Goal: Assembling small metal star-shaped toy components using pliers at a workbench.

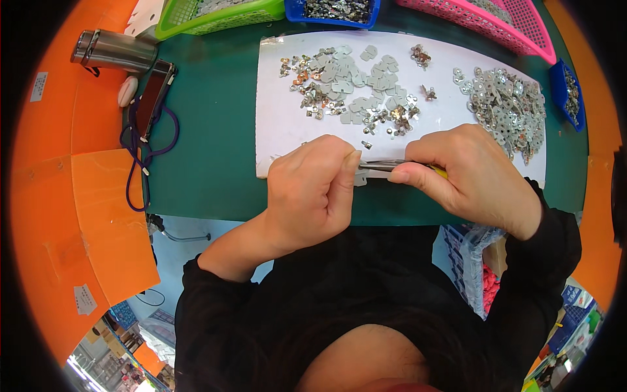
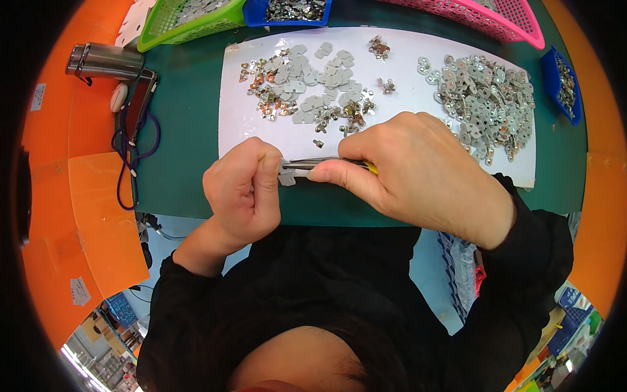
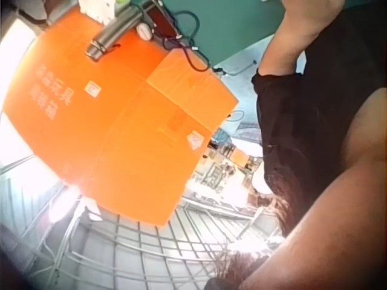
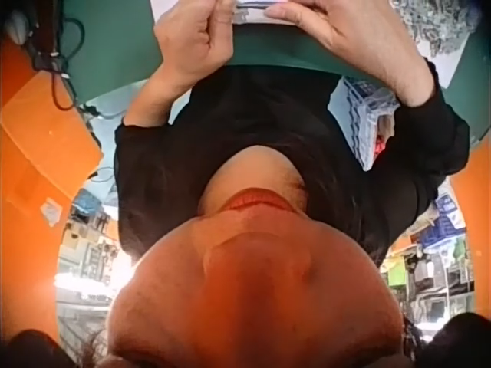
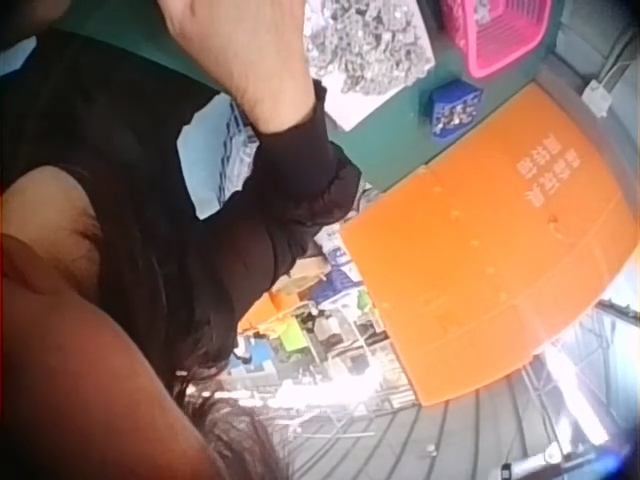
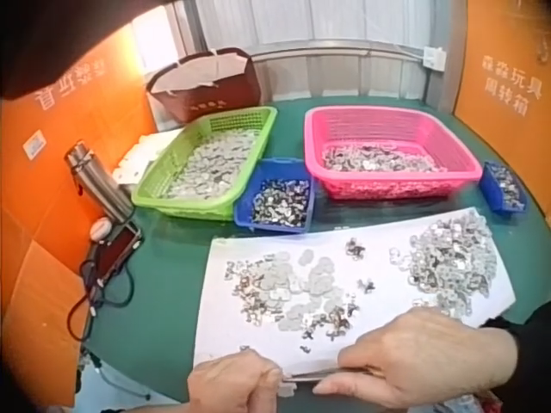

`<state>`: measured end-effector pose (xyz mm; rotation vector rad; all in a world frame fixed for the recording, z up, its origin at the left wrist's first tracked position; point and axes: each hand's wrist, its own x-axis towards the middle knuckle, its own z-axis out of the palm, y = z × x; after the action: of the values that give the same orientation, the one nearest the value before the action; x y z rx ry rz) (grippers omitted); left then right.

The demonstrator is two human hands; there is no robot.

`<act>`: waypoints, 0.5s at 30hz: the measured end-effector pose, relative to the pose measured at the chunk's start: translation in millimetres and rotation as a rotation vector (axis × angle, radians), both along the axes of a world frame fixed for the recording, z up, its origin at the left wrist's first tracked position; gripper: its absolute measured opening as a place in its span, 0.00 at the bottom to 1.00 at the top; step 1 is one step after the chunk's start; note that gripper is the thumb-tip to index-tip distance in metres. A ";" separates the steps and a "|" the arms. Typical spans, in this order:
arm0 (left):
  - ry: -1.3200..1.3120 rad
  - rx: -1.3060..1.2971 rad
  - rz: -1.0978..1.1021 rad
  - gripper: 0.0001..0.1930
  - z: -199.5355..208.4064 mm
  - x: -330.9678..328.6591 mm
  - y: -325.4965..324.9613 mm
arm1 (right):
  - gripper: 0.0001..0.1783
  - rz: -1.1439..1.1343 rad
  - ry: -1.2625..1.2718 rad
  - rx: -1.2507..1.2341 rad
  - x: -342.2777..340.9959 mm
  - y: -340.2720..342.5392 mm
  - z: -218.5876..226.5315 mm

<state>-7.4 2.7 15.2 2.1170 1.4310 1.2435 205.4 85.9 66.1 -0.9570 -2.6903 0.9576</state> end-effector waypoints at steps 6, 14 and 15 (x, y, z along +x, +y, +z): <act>0.000 0.014 -0.017 0.05 0.2 1.4 -1.5 | 0.19 0.034 -0.072 0.045 2.4 -2.0 1.4; 0.113 -0.248 -0.354 0.06 11.0 -24.9 -9.3 | 0.22 0.163 -0.102 0.254 6.3 -22.9 -23.0; 0.111 -0.283 -0.394 0.06 10.1 -25.3 -13.2 | 0.22 0.162 -0.105 0.252 4.8 -26.6 -24.4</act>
<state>-32.8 -10.5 25.3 2.1550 1.0799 0.7411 210.2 59.2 41.7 -0.7684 -2.9225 0.5858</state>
